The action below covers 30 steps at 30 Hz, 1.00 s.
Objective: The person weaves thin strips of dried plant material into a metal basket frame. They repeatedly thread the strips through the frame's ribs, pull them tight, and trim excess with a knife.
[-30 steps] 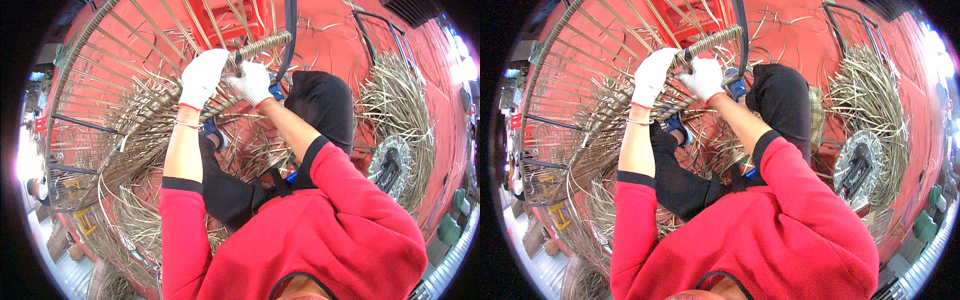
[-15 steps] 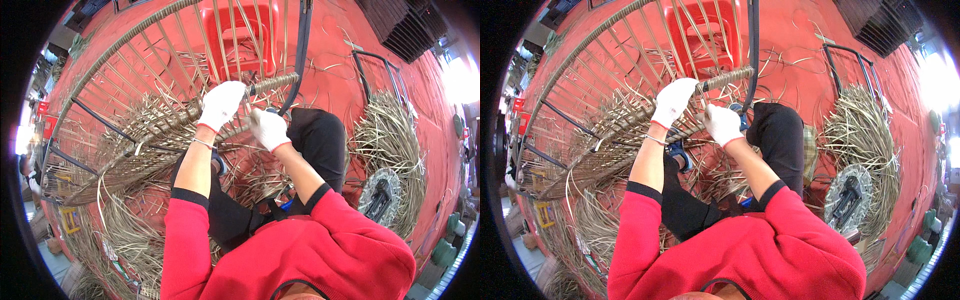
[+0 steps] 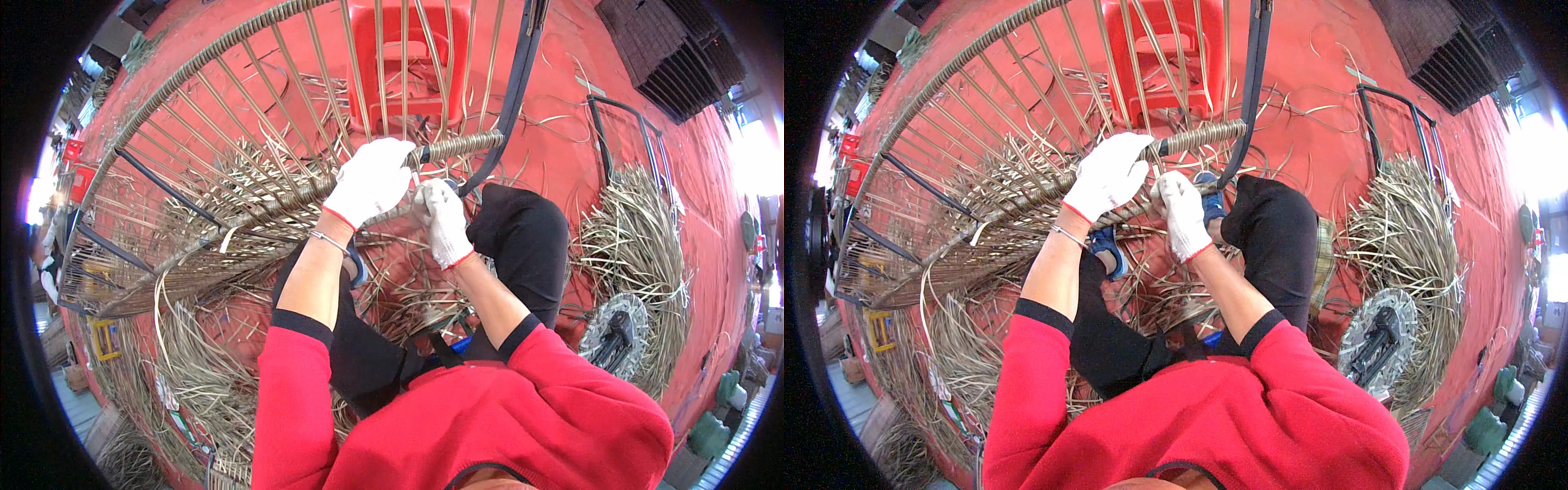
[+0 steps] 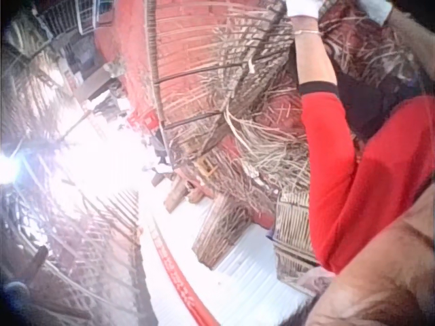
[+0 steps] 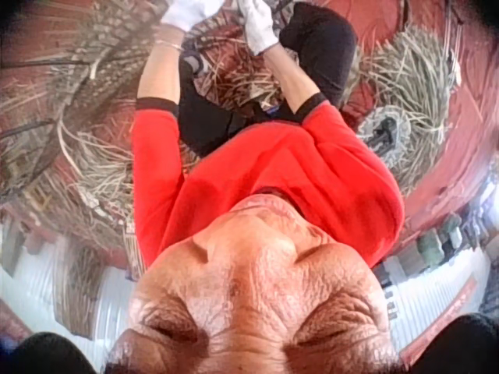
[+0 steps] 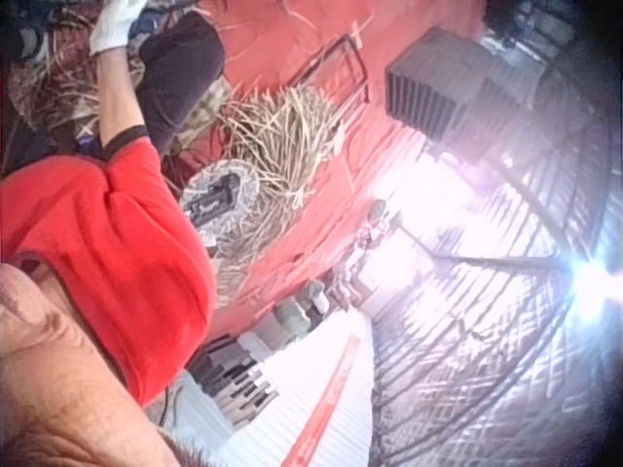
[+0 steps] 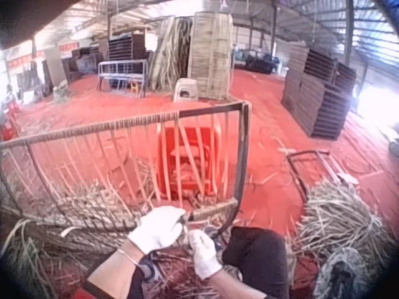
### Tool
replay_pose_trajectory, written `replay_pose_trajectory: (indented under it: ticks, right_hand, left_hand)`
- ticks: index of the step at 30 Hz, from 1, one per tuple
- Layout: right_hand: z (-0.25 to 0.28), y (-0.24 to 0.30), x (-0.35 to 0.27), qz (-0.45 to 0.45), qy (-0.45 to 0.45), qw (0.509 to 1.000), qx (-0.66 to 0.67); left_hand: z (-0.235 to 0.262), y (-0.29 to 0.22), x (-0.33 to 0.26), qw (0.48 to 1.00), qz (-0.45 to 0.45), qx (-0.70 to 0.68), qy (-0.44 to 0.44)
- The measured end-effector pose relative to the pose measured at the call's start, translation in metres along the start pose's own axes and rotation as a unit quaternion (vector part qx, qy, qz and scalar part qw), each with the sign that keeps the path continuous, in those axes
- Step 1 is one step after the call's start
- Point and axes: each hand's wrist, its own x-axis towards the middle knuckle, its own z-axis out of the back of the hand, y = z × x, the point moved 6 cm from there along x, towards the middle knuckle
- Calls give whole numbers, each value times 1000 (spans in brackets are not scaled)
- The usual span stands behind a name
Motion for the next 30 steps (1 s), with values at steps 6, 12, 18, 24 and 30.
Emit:
replay_pose_trajectory:
  ticks: [6, 12, 18, 24, 30]
  right_hand:
    - [-12, -5, -10, 74, -1, 997, -31]
    - [-34, 46, -30, 49, 21, 966, -253]
    - [-61, 98, 3, 139, 79, 942, -296]
    - [-60, 171, 8, 204, 130, 876, -416]
    - [121, 228, -57, 210, -73, 875, -430]
  left_hand:
    - [3, -2, -3, 999, -21, -4, -28]
    - [-6, 11, -4, 990, -8, -125, -70]
    - [-15, 15, -7, 971, 47, -209, -107]
    - [-17, 19, 2, 946, 166, -259, -103]
    - [-1, 23, 17, 910, 183, -349, -126]
